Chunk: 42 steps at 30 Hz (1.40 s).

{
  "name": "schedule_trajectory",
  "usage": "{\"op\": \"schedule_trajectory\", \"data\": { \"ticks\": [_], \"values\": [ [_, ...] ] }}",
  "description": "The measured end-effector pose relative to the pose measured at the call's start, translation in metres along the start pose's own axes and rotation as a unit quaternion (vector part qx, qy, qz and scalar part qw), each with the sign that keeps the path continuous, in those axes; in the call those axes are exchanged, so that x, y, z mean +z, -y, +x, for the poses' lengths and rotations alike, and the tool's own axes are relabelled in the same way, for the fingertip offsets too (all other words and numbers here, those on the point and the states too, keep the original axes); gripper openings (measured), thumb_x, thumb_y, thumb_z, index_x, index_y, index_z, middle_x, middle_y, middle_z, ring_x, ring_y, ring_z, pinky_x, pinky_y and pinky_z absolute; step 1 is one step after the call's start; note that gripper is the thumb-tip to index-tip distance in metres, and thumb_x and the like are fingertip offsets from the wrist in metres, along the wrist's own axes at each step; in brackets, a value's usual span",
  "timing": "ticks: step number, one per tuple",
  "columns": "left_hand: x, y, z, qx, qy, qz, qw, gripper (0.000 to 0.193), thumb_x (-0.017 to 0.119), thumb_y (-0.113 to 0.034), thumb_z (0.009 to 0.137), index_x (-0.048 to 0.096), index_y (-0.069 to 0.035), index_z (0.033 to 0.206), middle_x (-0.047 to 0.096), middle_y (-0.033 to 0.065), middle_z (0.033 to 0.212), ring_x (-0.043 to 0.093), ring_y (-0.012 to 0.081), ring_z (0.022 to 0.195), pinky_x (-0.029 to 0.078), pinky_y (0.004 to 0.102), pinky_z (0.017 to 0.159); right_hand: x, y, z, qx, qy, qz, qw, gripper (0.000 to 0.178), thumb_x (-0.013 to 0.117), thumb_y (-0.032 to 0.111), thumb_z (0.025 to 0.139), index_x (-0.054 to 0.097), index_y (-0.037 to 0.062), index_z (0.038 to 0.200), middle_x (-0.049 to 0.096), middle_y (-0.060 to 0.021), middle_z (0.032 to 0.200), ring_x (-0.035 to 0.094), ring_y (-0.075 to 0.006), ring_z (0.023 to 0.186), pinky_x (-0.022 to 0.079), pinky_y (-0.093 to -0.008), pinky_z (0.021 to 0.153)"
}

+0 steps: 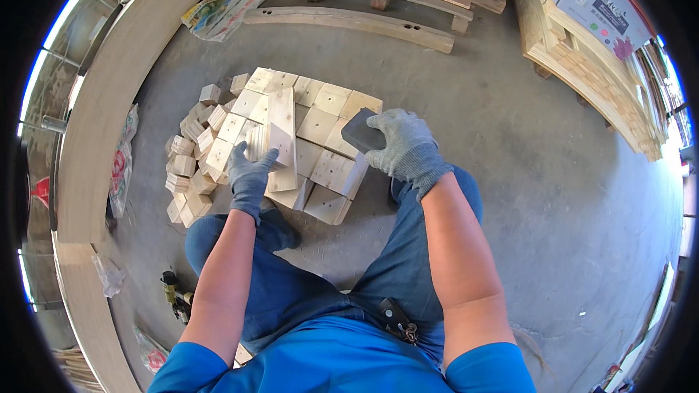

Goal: The person sits on the floor and sands small wooden blocks using a sanding block. They pick up each block, sand its surfaces, and place it back into a pile. The person repeats this process for multiple blocks.

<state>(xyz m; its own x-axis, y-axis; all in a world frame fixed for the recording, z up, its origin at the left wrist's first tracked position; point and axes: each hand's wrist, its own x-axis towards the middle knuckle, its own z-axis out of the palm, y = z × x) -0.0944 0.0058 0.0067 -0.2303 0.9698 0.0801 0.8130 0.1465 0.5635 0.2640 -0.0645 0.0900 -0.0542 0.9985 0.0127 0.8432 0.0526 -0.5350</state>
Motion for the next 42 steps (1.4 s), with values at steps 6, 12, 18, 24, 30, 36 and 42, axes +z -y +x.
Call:
{"op": "schedule_trajectory", "data": {
  "ticks": [6, 12, 18, 24, 30, 36, 42],
  "values": [
    [-0.005, -0.016, -0.011, -0.012, 0.059, 0.044, 0.997, 0.115, 0.096, -0.06, 0.071, 0.047, 0.0, 0.157, 0.057, 0.0296, 0.141, 0.06, 0.0467, 0.131, 0.05, 0.0518, 0.111, 0.003, 0.005, 0.007, -0.004, 0.02, -0.015, 1.0, 0.067, 0.088, 0.033, 0.075, 0.074, 0.0099, 0.136, 0.069, -0.0191, 0.14, 0.063, -0.0396, 0.131, 0.05, -0.0464, 0.114],
    [-0.003, -0.011, -0.011, -0.003, 0.056, 0.017, 0.998, 0.116, 0.096, -0.059, 0.071, 0.046, 0.002, 0.157, 0.057, 0.0298, 0.143, 0.06, 0.0459, 0.132, 0.05, 0.0511, 0.112, 0.006, 0.011, 0.012, -0.023, 0.023, -0.01, 0.999, 0.067, 0.088, 0.034, 0.074, 0.075, 0.0086, 0.134, 0.07, -0.021, 0.136, 0.064, -0.0408, 0.128, 0.051, -0.0474, 0.113],
    [-0.011, 0.002, -0.003, 0.037, 0.086, -0.003, 0.996, 0.121, 0.099, -0.052, 0.069, 0.04, 0.0, 0.161, 0.05, 0.0314, 0.15, 0.054, 0.0474, 0.138, 0.047, 0.0512, 0.116, 0.004, 0.014, 0.013, -0.014, 0.017, 0.003, 1.0, 0.069, 0.089, 0.034, 0.072, 0.075, 0.0061, 0.133, 0.072, -0.0224, 0.132, 0.066, -0.0423, 0.126, 0.051, -0.0484, 0.111],
    [-0.015, 0.03, 0.009, 0.084, 0.151, -0.011, 0.985, 0.126, 0.101, -0.028, 0.062, 0.032, -0.001, 0.165, 0.047, 0.028, 0.156, 0.051, 0.0431, 0.143, 0.045, 0.0461, 0.121, 0.009, 0.006, 0.014, -0.03, 0.009, -0.013, 0.999, 0.068, 0.09, 0.033, 0.073, 0.075, 0.0057, 0.133, 0.072, -0.0226, 0.132, 0.066, -0.0424, 0.126, 0.051, -0.0482, 0.111],
    [-0.008, 0.056, 0.032, 0.125, 0.178, -0.031, 0.976, 0.126, 0.097, -0.025, 0.062, 0.031, -0.003, 0.167, 0.047, 0.0269, 0.16, 0.05, 0.0413, 0.148, 0.044, 0.044, 0.123, 0.007, 0.014, 0.021, -0.028, 0.036, -0.031, 0.998, 0.068, 0.089, 0.032, 0.073, 0.074, 0.006, 0.134, 0.071, -0.0212, 0.135, 0.064, -0.0417, 0.128, 0.051, -0.0475, 0.112],
    [0.003, 0.053, 0.044, 0.077, 0.221, -0.063, 0.97, 0.128, 0.097, -0.026, 0.06, 0.033, -0.006, 0.169, 0.061, 0.0268, 0.15, 0.061, 0.0407, 0.139, 0.048, 0.0415, 0.118, 0.01, 0.019, 0.024, -0.018, 0.047, -0.044, 0.998, 0.068, 0.09, 0.03, 0.071, 0.074, 0.0059, 0.133, 0.071, -0.0193, 0.136, 0.063, -0.041, 0.129, 0.05, -0.0474, 0.114],
    [0.002, 0.053, 0.044, 0.052, 0.251, -0.134, 0.957, 0.129, 0.101, -0.029, 0.058, 0.035, -0.007, 0.167, 0.063, 0.0205, 0.15, 0.063, 0.034, 0.137, 0.049, 0.0394, 0.117, 0.014, 0.021, 0.025, -0.035, 0.041, -0.039, 0.998, 0.068, 0.092, 0.027, 0.07, 0.074, 0.005, 0.131, 0.071, -0.0208, 0.135, 0.064, -0.0417, 0.128, 0.05, -0.0475, 0.113]
  ]
}}
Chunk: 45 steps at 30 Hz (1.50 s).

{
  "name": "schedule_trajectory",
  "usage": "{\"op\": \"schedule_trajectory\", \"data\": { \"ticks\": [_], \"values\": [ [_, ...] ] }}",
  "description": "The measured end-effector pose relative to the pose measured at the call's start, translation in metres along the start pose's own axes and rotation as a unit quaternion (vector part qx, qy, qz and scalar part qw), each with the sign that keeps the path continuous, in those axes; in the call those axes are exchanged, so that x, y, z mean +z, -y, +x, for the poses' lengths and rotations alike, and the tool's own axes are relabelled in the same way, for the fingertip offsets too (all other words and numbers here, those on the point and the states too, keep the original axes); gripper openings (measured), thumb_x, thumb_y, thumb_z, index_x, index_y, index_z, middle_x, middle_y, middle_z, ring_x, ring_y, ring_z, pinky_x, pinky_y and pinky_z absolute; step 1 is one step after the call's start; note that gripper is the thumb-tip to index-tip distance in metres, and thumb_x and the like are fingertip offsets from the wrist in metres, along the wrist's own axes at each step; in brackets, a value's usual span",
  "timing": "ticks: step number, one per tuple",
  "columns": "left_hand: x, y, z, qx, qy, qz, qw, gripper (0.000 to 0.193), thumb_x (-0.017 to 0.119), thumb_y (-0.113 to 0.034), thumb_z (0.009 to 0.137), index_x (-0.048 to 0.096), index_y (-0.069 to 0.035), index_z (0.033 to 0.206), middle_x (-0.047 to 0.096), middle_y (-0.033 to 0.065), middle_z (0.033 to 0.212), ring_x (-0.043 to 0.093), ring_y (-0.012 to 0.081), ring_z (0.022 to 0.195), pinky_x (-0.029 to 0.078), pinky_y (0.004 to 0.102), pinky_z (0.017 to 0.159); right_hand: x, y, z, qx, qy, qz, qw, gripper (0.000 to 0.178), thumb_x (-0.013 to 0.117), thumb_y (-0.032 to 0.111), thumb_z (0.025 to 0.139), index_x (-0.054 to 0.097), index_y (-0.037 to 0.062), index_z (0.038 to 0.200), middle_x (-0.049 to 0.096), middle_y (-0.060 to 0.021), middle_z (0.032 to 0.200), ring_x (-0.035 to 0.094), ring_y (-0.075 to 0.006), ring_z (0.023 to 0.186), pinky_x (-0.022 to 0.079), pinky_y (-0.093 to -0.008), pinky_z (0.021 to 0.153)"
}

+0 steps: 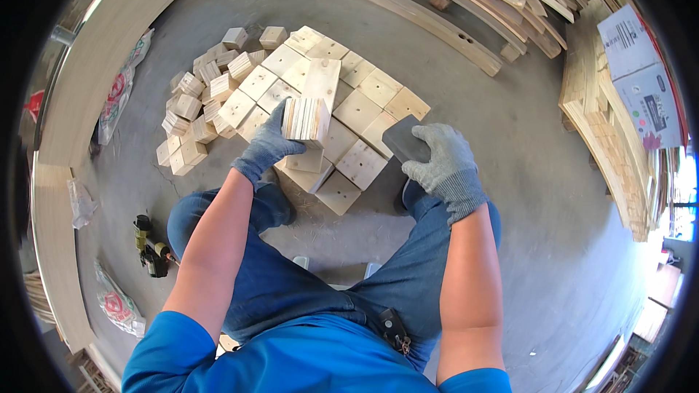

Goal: The person sits on the floor and sands small wooden blocks using a sanding block. They pick up each block, sand its surfaces, and place it back into a pile. The person repeats this process for multiple blocks.

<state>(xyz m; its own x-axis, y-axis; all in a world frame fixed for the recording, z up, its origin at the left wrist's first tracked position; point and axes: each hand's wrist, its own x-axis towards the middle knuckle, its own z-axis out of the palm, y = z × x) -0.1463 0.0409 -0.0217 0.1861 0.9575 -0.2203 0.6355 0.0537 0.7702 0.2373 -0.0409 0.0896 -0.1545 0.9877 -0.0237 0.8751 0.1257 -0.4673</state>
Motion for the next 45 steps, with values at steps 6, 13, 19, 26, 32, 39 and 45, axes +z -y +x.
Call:
{"op": "schedule_trajectory", "data": {
  "ticks": [6, 13, 19, 26, 32, 39, 45],
  "values": [
    [0.007, 0.01, -0.001, 0.035, -0.027, -0.048, 0.998, 0.134, 0.1, -0.034, 0.06, 0.028, -0.008, 0.171, 0.054, 0.0202, 0.161, 0.055, 0.0332, 0.147, 0.044, 0.0383, 0.124, 0.004, 0.009, 0.007, -0.015, 0.0, -0.003, 1.0, 0.067, 0.093, 0.026, 0.07, 0.074, 0.0039, 0.13, 0.071, -0.0215, 0.133, 0.065, -0.0418, 0.126, 0.051, -0.0485, 0.111],
    [0.004, 0.012, 0.001, 0.067, -0.011, -0.086, 0.994, 0.125, 0.102, -0.025, 0.058, 0.037, -0.007, 0.164, 0.054, 0.0197, 0.158, 0.053, 0.0312, 0.148, 0.042, 0.0418, 0.125, 0.013, 0.016, 0.015, -0.025, 0.009, 0.001, 1.0, 0.069, 0.093, 0.028, 0.069, 0.074, 0.0044, 0.131, 0.072, -0.0217, 0.13, 0.066, -0.0422, 0.124, 0.052, -0.0484, 0.11],
    [0.015, 0.007, -0.029, 0.046, -0.061, -0.075, 0.994, 0.127, 0.103, -0.023, 0.058, 0.035, -0.004, 0.164, 0.056, 0.0203, 0.152, 0.055, 0.0322, 0.144, 0.047, 0.0446, 0.122, 0.014, 0.025, 0.021, -0.034, 0.009, -0.023, 0.999, 0.069, 0.093, 0.029, 0.069, 0.074, 0.0044, 0.13, 0.073, -0.0215, 0.129, 0.066, -0.0424, 0.123, 0.052, -0.0486, 0.109],
    [0.028, 0.027, -0.045, 0.032, -0.114, -0.015, 0.993, 0.141, 0.107, -0.025, 0.058, 0.023, -0.002, 0.17, 0.05, 0.0237, 0.158, 0.05, 0.0361, 0.148, 0.041, 0.0422, 0.127, 0.019, 0.035, 0.022, -0.04, 0.009, -0.017, 0.999, 0.067, 0.092, 0.028, 0.069, 0.074, 0.0045, 0.129, 0.073, -0.0211, 0.127, 0.067, -0.0425, 0.121, 0.052, -0.0485, 0.108],
    [0.026, 0.038, -0.039, 0.018, -0.065, -0.007, 0.998, 0.144, 0.106, -0.033, 0.058, 0.021, 0.0, 0.17, 0.047, 0.0254, 0.161, 0.052, 0.0394, 0.147, 0.042, 0.0389, 0.126, 0.022, 0.038, 0.018, -0.063, -0.037, -0.009, 0.997, 0.064, 0.091, 0.027, 0.072, 0.074, 0.0045, 0.129, 0.073, -0.0195, 0.13, 0.066, -0.0407, 0.124, 0.051, -0.0483, 0.11],
    [0.042, 0.035, -0.026, 0.061, -0.037, -0.137, 0.988, 0.155, 0.109, -0.026, 0.057, 0.01, -0.001, 0.173, 0.046, 0.0143, 0.164, 0.047, 0.0266, 0.149, 0.038, 0.0353, 0.127, 0.047, 0.065, 0.015, -0.094, -0.053, 0.065, 0.992, 0.067, 0.091, 0.027, 0.073, 0.072, 0.0042, 0.133, 0.07, -0.0204, 0.136, 0.064, -0.041, 0.127, 0.049, -0.0494, 0.113],
    [0.049, 0.044, -0.025, 0.089, -0.087, -0.143, 0.982, 0.139, 0.108, -0.02, 0.059, 0.025, -0.003, 0.169, 0.054, 0.0147, 0.156, 0.052, 0.0234, 0.143, 0.042, 0.0376, 0.122, 0.079, 0.112, 0.012, -0.166, -0.047, 0.061, 0.983, 0.072, 0.091, 0.027, 0.073, 0.069, 0.0064, 0.139, 0.064, -0.0249, 0.142, 0.059, -0.0445, 0.13, 0.046, -0.0528, 0.115]
  ]
}}
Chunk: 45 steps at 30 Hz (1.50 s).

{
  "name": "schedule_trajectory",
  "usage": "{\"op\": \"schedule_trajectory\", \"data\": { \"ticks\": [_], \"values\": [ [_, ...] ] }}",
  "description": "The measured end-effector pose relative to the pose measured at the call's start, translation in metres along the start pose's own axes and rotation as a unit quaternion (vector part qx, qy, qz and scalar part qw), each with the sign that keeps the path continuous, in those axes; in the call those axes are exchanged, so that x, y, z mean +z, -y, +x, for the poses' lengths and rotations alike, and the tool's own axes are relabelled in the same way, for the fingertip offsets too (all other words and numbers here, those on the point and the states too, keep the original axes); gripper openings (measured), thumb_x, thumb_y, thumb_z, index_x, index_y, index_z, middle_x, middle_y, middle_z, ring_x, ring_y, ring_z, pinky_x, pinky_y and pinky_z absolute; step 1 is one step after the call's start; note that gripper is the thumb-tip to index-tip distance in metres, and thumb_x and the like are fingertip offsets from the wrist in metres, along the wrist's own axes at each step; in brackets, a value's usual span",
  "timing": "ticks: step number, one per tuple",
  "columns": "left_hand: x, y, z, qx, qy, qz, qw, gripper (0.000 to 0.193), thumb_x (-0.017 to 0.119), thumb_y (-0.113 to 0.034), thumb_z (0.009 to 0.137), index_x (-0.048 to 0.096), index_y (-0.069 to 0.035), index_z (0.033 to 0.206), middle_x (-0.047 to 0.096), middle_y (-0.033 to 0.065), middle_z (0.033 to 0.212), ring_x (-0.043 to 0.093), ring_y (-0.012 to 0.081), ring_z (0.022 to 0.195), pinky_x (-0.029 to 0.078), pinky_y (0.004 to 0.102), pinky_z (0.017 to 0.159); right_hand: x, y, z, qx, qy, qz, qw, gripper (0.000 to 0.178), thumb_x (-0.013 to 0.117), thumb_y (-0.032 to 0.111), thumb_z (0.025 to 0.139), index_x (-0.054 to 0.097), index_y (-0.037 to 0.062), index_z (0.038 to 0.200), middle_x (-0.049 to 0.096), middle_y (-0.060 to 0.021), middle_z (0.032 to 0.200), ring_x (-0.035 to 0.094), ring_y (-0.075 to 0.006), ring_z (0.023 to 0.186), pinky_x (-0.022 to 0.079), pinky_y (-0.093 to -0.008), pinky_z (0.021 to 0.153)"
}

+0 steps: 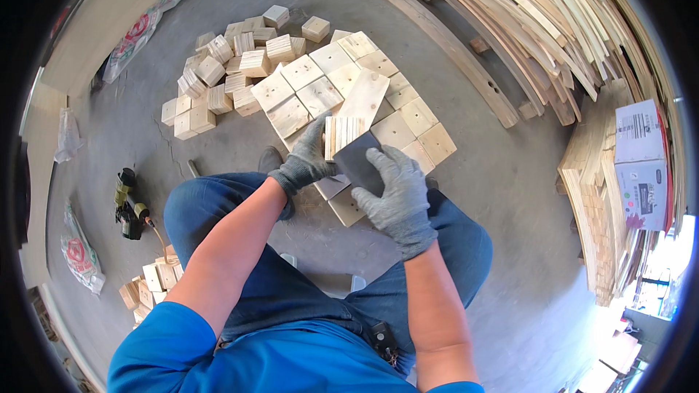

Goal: The person sits on the floor and sands small wooden blocks using a sanding block. They pick up each block, sand its surfaces, and place it back into a pile. The person repeats this process for multiple blocks.

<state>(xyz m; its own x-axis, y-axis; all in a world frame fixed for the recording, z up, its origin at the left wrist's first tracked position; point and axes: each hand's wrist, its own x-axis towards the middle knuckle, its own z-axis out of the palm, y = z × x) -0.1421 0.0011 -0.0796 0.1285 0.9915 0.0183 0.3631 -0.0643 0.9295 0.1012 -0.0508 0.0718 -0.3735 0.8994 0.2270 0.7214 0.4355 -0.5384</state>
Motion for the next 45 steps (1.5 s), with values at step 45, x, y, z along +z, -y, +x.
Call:
{"op": "schedule_trajectory", "data": {
  "ticks": [45],
  "values": [
    [0.009, -0.008, -0.002, 0.008, -0.033, 0.061, 0.998, 0.122, 0.105, -0.031, 0.062, 0.038, -0.005, 0.16, 0.055, 0.0178, 0.148, 0.054, 0.0313, 0.141, 0.042, 0.0382, 0.122, 0.069, 0.022, 0.065, 0.092, -0.036, -0.161, 0.982, 0.066, 0.089, 0.029, 0.08, 0.068, 0.0113, 0.141, 0.059, -0.0229, 0.146, 0.058, -0.0444, 0.132, 0.048, -0.0549, 0.112]
  ]
}}
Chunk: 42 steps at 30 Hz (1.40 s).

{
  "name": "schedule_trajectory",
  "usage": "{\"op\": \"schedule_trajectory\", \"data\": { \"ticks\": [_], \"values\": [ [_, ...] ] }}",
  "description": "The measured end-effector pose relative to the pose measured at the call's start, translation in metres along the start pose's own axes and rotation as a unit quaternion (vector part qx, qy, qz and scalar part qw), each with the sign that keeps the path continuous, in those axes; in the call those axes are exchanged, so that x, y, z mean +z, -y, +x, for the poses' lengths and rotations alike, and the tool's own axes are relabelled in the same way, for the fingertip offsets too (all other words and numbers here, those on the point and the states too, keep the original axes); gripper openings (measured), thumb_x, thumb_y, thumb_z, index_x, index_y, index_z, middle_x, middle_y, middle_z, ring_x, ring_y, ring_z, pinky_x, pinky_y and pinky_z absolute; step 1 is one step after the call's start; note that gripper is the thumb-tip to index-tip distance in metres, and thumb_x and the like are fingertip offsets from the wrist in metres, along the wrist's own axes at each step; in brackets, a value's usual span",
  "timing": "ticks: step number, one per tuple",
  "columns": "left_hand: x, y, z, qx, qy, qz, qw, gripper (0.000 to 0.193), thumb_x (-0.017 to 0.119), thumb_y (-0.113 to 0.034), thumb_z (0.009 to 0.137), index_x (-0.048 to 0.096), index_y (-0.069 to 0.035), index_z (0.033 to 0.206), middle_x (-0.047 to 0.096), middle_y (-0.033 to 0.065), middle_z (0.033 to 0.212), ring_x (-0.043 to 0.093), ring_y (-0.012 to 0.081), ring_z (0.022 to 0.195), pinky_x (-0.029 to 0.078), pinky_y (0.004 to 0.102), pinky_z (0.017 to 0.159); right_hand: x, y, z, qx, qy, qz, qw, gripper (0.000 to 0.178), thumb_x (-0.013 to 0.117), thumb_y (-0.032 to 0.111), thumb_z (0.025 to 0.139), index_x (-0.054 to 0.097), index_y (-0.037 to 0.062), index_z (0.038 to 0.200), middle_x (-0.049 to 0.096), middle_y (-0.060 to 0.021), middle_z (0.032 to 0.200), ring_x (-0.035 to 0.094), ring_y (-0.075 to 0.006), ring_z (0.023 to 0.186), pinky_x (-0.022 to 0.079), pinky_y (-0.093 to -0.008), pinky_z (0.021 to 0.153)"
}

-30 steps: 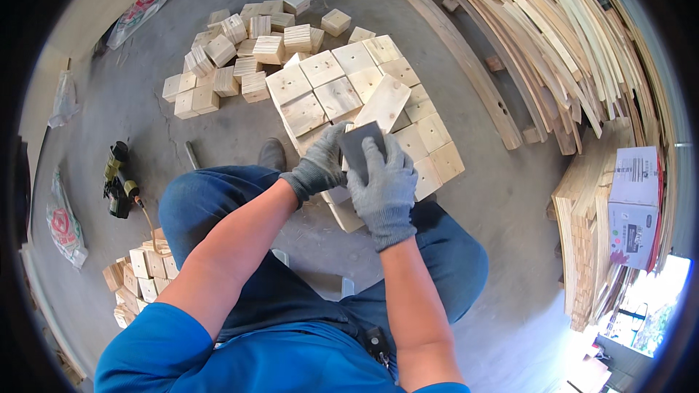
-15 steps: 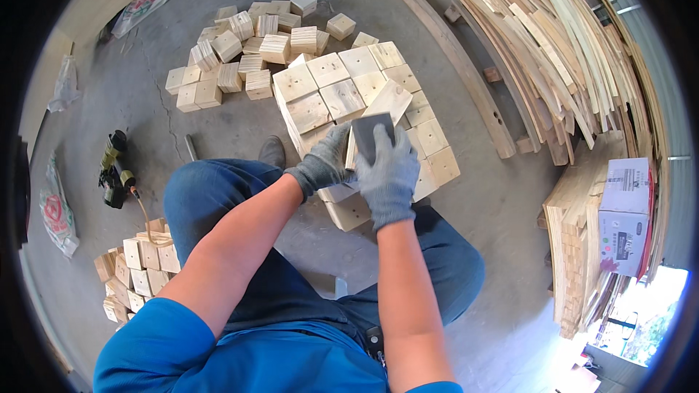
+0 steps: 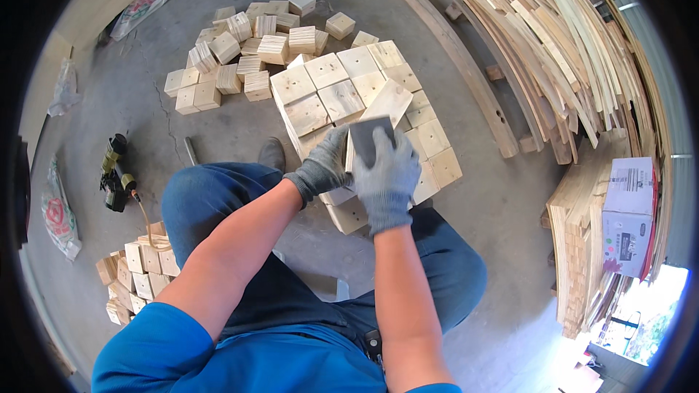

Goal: The person sits on the floor and sands small wooden blocks using a sanding block. They pick up each block, sand its surfaces, and place it back into a pile. The person repeats this process for multiple blocks.

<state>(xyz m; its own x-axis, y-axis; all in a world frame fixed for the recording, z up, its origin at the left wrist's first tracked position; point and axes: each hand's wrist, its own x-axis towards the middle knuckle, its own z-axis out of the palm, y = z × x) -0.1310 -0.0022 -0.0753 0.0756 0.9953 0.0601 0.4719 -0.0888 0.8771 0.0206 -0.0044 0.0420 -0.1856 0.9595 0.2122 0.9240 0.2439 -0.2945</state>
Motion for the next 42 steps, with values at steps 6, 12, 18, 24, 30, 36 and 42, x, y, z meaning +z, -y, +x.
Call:
{"op": "schedule_trajectory", "data": {
  "ticks": [6, 12, 18, 24, 30, 36, 42],
  "values": [
    [0.002, 0.005, -0.001, -0.014, -0.006, -0.087, 0.996, 0.124, 0.105, -0.036, 0.062, 0.039, -0.005, 0.161, 0.054, 0.0186, 0.15, 0.054, 0.0318, 0.141, 0.043, 0.0388, 0.121, 0.005, 0.008, 0.069, 0.029, 0.05, -0.041, 0.997, 0.062, 0.085, 0.037, 0.087, 0.065, 0.0182, 0.143, 0.06, -0.0214, 0.144, 0.064, -0.0456, 0.125, 0.056, -0.0557, 0.103],
    [-0.007, 0.0, -0.002, -0.01, 0.01, -0.028, 0.999, 0.119, 0.104, -0.034, 0.064, 0.04, -0.007, 0.16, 0.054, 0.0208, 0.148, 0.055, 0.0359, 0.14, 0.044, 0.0399, 0.121, 0.001, -0.006, 0.017, -0.015, 0.053, 0.005, 0.998, 0.071, 0.084, 0.034, 0.086, 0.061, 0.0177, 0.151, 0.052, -0.0245, 0.151, 0.059, -0.0482, 0.129, 0.053, -0.0565, 0.106],
    [-0.005, -0.003, 0.001, 0.01, 0.008, -0.092, 0.996, 0.11, 0.103, -0.035, 0.065, 0.045, -0.01, 0.155, 0.055, 0.0201, 0.146, 0.056, 0.0361, 0.138, 0.045, 0.041, 0.119, -0.019, 0.003, -0.064, -0.034, 0.035, 0.011, 0.999, 0.075, 0.089, 0.027, 0.081, 0.064, 0.011, 0.15, 0.053, -0.0276, 0.151, 0.054, -0.0476, 0.135, 0.043, -0.0582, 0.115],
    [-0.005, -0.002, 0.002, 0.022, -0.015, -0.063, 0.998, 0.11, 0.103, -0.035, 0.06, 0.049, -0.006, 0.15, 0.057, 0.024, 0.143, 0.056, 0.0424, 0.135, 0.044, 0.0447, 0.12, -0.012, 0.003, -0.066, -0.045, 0.021, -0.004, 0.999, 0.073, 0.089, 0.03, 0.08, 0.066, 0.0131, 0.147, 0.055, -0.0262, 0.148, 0.055, -0.0468, 0.133, 0.044, -0.0584, 0.113],
    [0.03, 0.041, 0.014, 0.038, -0.005, -0.185, 0.982, 0.116, 0.103, -0.035, 0.061, 0.044, -0.003, 0.156, 0.054, 0.0233, 0.149, 0.05, 0.0396, 0.142, 0.038, 0.0435, 0.125, 0.006, 0.015, 0.011, -0.015, 0.021, -0.008, 1.0, 0.066, 0.084, 0.029, 0.082, 0.068, 0.0162, 0.144, 0.059, -0.0258, 0.144, 0.058, -0.0475, 0.131, 0.048, -0.0575, 0.111],
    [0.008, 0.016, 0.004, 0.009, 0.011, -0.139, 0.99, 0.116, 0.105, -0.031, 0.064, 0.042, -0.007, 0.158, 0.054, 0.0156, 0.151, 0.05, 0.0292, 0.145, 0.039, 0.0413, 0.124, 0.015, 0.015, 0.063, 0.01, 0.036, -0.035, 0.999, 0.063, 0.086, 0.036, 0.083, 0.07, 0.0178, 0.141, 0.061, -0.023, 0.143, 0.062, -0.0449, 0.127, 0.053, -0.0546, 0.107],
    [0.015, 0.029, 0.004, 0.032, -0.008, -0.051, 0.998, 0.116, 0.1, -0.039, 0.064, 0.042, -0.005, 0.158, 0.052, 0.0256, 0.15, 0.048, 0.0446, 0.143, 0.04, 0.0458, 0.125, 0.0, 0.01, 0.01, -0.015, 0.025, -0.005, 1.0, 0.066, 0.084, 0.031, 0.084, 0.067, 0.015, 0.145, 0.061, -0.0247, 0.141, 0.061, -0.0468, 0.125, 0.051, -0.0555, 0.107]
  ]
}}
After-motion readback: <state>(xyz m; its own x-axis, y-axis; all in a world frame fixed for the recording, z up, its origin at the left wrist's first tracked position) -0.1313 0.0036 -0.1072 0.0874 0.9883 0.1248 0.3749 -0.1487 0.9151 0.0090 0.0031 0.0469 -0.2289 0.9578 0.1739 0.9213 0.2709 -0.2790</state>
